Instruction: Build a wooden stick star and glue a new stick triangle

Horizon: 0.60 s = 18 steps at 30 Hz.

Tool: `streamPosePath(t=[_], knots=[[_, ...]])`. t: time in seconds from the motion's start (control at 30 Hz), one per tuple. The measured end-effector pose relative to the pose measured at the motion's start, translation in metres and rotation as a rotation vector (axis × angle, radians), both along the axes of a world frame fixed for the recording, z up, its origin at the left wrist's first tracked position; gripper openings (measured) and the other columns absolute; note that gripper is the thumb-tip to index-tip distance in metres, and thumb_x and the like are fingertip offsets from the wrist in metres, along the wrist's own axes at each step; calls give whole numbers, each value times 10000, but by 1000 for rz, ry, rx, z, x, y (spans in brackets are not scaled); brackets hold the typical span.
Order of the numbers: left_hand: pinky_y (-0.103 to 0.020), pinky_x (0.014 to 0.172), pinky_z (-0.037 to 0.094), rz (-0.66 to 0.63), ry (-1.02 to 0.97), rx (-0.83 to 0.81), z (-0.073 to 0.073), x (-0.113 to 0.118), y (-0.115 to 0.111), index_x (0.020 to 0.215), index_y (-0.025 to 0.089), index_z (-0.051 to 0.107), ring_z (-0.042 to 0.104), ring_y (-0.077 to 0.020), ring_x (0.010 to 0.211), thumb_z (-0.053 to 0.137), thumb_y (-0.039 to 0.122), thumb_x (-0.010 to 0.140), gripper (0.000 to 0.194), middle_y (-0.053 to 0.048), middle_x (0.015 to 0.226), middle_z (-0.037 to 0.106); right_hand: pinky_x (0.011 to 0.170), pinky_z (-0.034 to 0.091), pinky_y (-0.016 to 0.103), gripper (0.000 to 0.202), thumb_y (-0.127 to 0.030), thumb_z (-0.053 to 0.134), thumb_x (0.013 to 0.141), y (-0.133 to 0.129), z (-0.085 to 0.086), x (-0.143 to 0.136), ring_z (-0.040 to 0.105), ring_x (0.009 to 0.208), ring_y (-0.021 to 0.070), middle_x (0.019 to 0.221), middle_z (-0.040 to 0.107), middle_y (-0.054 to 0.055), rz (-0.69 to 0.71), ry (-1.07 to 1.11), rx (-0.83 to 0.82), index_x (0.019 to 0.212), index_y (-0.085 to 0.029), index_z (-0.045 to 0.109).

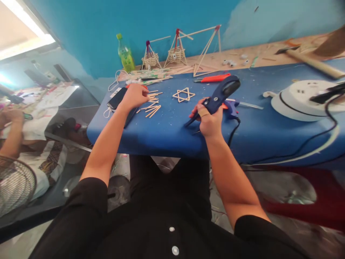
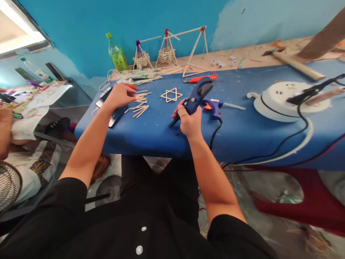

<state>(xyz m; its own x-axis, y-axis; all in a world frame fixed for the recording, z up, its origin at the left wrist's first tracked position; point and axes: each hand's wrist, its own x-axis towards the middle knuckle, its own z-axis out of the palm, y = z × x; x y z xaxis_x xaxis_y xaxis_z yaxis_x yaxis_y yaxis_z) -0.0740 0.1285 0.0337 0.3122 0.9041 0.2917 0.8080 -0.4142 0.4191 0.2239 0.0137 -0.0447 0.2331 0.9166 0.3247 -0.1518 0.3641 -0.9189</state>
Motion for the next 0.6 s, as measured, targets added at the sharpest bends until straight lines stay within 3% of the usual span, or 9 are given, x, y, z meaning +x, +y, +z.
streamPosePath(t=[0.13, 0.33, 0.47, 0.6], knots=[[-443, 1008, 585, 158, 126, -97, -1, -21, -24, 891, 220, 888, 749, -281, 904, 821, 197, 716, 189, -58, 850, 808, 594, 614, 316, 438, -592, 847, 797, -4, -3, -2, 601, 592, 125, 726, 609, -27, 2, 15, 65, 900, -249, 595], [-515, 990, 598, 311, 127, -79, -32, -34, -34, 816, 233, 878, 706, -300, 818, 812, 91, 638, 238, -70, 714, 730, 642, 634, 351, 429, -631, 806, 851, -14, 2, -4, 618, 615, 146, 747, 620, -8, 23, -29, 61, 909, -257, 605], [-486, 958, 603, 314, 78, -55, -39, -30, -22, 725, 227, 843, 664, -271, 760, 781, 34, 528, 283, -60, 656, 680, 665, 642, 360, 427, -615, 802, 822, -14, 2, -3, 615, 624, 147, 757, 614, -14, 19, -14, 39, 920, -267, 575], [-419, 870, 602, 251, -11, -56, -30, -27, -19, 581, 242, 755, 641, -252, 710, 800, 51, 469, 226, -28, 579, 627, 662, 634, 349, 411, -561, 792, 787, -14, 1, -1, 628, 636, 147, 765, 606, -22, 30, 4, 31, 932, -268, 543]])
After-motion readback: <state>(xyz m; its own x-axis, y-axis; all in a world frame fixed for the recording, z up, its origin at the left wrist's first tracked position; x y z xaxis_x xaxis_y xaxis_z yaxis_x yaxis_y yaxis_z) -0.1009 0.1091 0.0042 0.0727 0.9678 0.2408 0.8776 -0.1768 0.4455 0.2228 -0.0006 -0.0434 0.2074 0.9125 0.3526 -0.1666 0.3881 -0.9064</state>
